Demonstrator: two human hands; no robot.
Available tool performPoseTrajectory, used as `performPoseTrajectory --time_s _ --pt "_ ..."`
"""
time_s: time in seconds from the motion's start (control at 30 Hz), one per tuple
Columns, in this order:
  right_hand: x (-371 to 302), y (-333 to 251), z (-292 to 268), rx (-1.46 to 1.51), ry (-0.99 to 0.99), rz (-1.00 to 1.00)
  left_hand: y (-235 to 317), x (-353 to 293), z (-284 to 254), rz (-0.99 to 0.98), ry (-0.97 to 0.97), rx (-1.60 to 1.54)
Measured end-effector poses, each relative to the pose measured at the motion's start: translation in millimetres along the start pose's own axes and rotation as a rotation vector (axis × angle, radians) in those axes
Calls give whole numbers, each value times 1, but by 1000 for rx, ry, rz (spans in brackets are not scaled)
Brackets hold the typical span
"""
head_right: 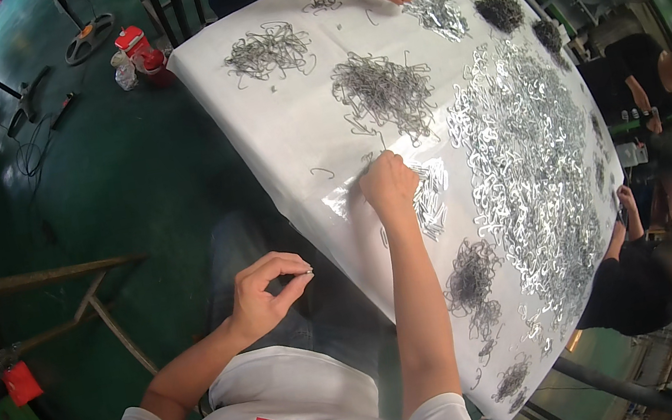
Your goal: The person repeatedly picks up small metal hooks and fasteners from a white table, links them together by hand, and places the assembled pieces onto a nearby metal rack. The process is continuous and repetitive, with the person handling the components one at a time.
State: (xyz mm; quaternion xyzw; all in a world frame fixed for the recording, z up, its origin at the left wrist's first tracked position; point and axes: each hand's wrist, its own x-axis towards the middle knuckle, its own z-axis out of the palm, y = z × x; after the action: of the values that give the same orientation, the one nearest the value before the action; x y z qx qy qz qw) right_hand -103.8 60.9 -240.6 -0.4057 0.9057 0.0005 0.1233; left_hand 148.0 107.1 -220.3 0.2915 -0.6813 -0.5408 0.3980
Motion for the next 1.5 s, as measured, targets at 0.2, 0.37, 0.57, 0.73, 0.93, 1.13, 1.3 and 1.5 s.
performPoseTrajectory --time_s 0.2,0.37,0.57,0.73,0.93,1.13,1.3,1.5 --pt "5 13 -1 184 -24 46 -2 -1 -4 29 20 31" --pt "0 10 0 190 17 90 -4 -2 -4 -18 38 26" --pt "6 -10 2 32 18 59 -3 1 -7 -27 52 43" --pt "20 -28 7 143 22 -141 -4 0 -7 -45 65 21" --pt "40 -83 13 435 234 -383 3 0 -5 -10 51 64" --pt "71 -30 2 495 525 -264 8 0 -2 24 31 56" --pt "59 82 5 403 551 -5 3 -2 -2 17 13 54" --pt "34 78 26 114 435 -302 -1 -4 5 14 -33 82"
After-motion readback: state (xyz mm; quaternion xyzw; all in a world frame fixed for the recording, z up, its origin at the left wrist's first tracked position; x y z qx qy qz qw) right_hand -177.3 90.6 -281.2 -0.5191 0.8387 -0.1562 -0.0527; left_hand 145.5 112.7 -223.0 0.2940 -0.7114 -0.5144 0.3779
